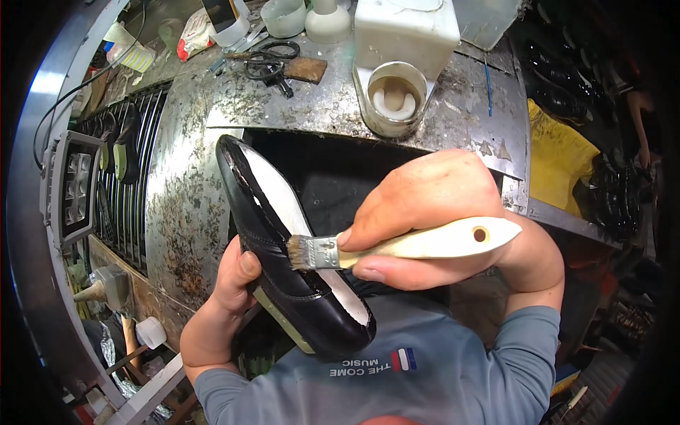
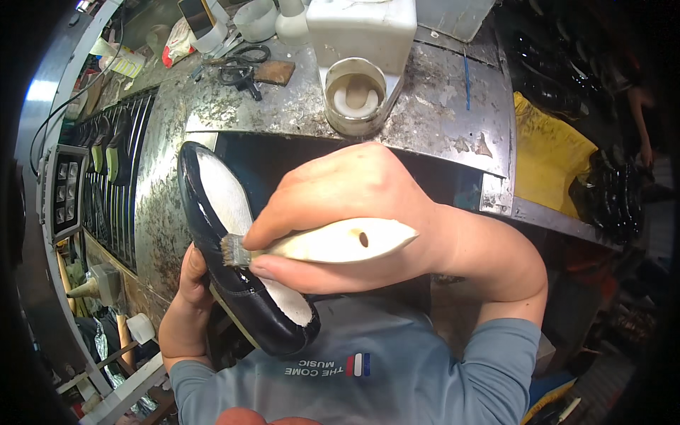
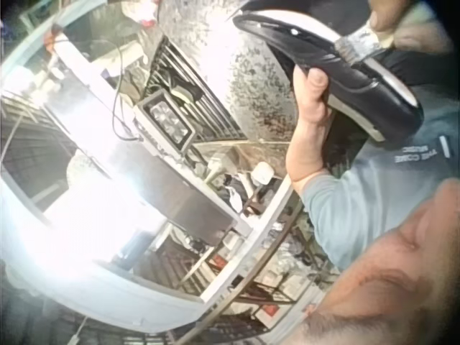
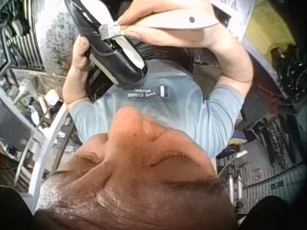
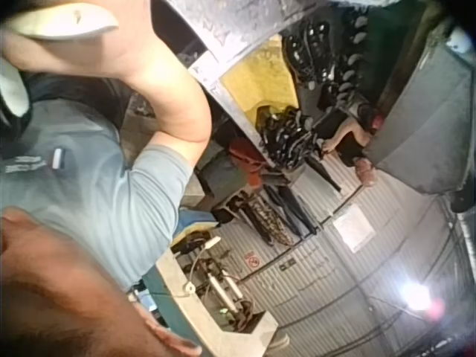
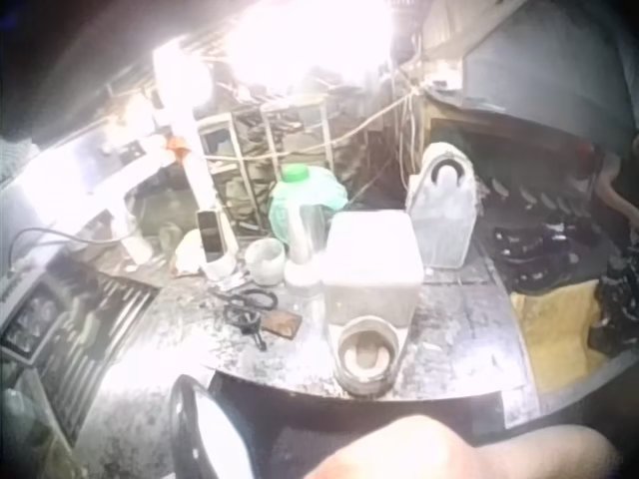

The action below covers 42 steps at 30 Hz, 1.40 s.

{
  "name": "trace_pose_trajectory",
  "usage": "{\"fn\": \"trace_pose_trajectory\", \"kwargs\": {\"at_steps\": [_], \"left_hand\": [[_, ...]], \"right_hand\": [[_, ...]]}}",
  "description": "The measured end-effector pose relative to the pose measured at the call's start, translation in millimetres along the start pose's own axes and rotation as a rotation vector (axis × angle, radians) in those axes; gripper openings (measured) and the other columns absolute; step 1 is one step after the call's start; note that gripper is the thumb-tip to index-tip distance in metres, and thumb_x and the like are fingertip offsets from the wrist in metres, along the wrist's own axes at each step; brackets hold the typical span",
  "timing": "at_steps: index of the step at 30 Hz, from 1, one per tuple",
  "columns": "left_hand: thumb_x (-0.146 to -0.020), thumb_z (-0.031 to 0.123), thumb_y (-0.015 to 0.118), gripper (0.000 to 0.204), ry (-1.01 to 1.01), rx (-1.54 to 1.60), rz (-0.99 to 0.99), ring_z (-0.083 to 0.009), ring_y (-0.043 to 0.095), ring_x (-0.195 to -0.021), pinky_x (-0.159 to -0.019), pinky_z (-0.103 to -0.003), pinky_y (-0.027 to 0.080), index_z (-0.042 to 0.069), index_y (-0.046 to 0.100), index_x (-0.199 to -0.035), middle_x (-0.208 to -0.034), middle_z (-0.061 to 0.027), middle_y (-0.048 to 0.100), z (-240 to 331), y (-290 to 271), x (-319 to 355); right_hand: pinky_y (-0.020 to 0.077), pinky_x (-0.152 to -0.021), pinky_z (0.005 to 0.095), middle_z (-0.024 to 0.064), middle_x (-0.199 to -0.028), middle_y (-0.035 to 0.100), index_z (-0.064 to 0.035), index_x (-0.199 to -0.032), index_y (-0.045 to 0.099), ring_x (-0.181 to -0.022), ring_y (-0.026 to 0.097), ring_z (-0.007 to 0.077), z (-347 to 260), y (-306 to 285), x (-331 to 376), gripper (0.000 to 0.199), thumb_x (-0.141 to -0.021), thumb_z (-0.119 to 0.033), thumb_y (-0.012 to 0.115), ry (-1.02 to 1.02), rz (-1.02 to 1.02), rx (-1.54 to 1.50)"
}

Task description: The person paints the white sole of a black shoe using a brush and white paint. They repeatedly dip the brush into a container of paint and apply it to the shoe's sole, rotating the shoe to cover different areas. The person works at a metal table in a workshop environment.

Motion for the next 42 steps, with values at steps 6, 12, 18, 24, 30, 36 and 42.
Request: {"fn": "trace_pose_trajectory", "kwargs": {"at_steps": [6,12,18,24,30,36,42], "left_hand": [[-0.087,0.063,0.073,0.095,0.041,0.037,-0.01,-0.0255,0.066,-0.116,-0.099,-0.038,0.054,-0.008,0.043,-0.143,-0.129,-0.0175,0.064,-3.4,-4.8,-0.5],[-0.099,0.05,0.064,0.078,0.072,0.373,-0.121,-0.0295,0.063,-0.124,-0.106,-0.045,0.052,-0.005,0.04,-0.149,-0.138,-0.0203,0.061,-28.2,-27.6,-1.6],[-0.106,0.055,0.044,0.071,0.1,0.742,-0.224,-0.0363,0.059,-0.131,-0.11,-0.056,0.049,0.005,0.039,-0.155,-0.147,-0.0196,0.056,-57.1,-29.5,-11.1],[-0.1,0.069,0.041,0.083,-0.063,0.783,-0.073,-0.0397,0.061,-0.128,-0.106,-0.058,0.051,0.007,0.041,-0.155,-0.146,-0.0235,0.055,-64.7,6.6,-18.0],[-0.098,0.074,0.039,0.09,-0.192,1.119,-0.255,-0.042,0.066,-0.114,-0.09,-0.058,0.059,0.007,0.036,-0.157,-0.142,-0.0295,0.053,-97.6,16.3,-34.5],[-0.1,0.068,0.039,0.085,-0.242,1.265,-0.539,-0.04,0.068,-0.107,-0.084,-0.053,0.059,0.005,0.034,-0.156,-0.134,-0.0286,0.056,-110.1,43.0,-49.5],[-0.102,0.063,0.039,0.081,-0.311,1.409,-0.88,-0.038,0.069,-0.099,-0.078,-0.048,0.059,0.003,0.033,-0.156,-0.126,-0.0278,0.059,-121.4,64.6,-58.1]], "right_hand": [[0.0595,-0.058,0.0325,0.0101,-0.074,0.074,-0.0001,-0.086,0.077,-0.065,0.073,0.0244,-7.7,1.4,1.9,0.012,-0.077,-0.006,0.081,0.057,-0.118,-0.091],[0.0574,-0.054,0.0301,0.0086,-0.073,0.073,-0.0005,-0.085,0.077,-0.062,0.072,0.0216,-20.1,-1.7,11.6,0.009,-0.08,-0.007,0.081,0.098,-0.23,-0.211],[0.0555,-0.051,0.0267,0.0073,-0.072,0.071,-0.0006,-0.084,0.078,-0.06,0.07,0.0183,-30.2,-4.9,5.2,0.009,-0.077,-0.005,0.082,0.083,-0.241,-0.201],[0.0558,-0.051,0.0262,0.0077,-0.072,0.071,-0.0004,-0.083,0.079,-0.06,0.069,0.0172,-26.6,-4.8,-3.9,0.01,-0.074,-0.002,0.081,-0.001,-0.182,-0.226],[0.0557,-0.05,0.0269,0.0107,-0.073,0.071,0.0009,-0.082,0.079,-0.059,0.069,0.0186,-23.0,-1.9,-19.6,0.01,-0.073,-0.002,0.08,-0.018,-0.206,-0.265],[0.0558,-0.05,0.031,0.0151,-0.072,0.07,0.0038,-0.081,0.076,-0.059,0.069,0.0248,-8.5,7.6,-27.5,0.009,-0.073,0.002,0.077,-0.109,-0.225,-0.361],[0.0568,-0.053,0.0335,0.0163,-0.072,0.069,0.0058,-0.084,0.074,-0.062,0.069,0.0295,6.1,17.9,-34.8,0.011,-0.073,0.005,0.074,-0.126,-0.321,-0.47]]}}
Point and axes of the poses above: each hand's wrist, its own x-axis away from the middle knuckle, its own y-axis out of the palm, z = x × y, the point moved 3 cm from there along -x, towards the middle knuckle
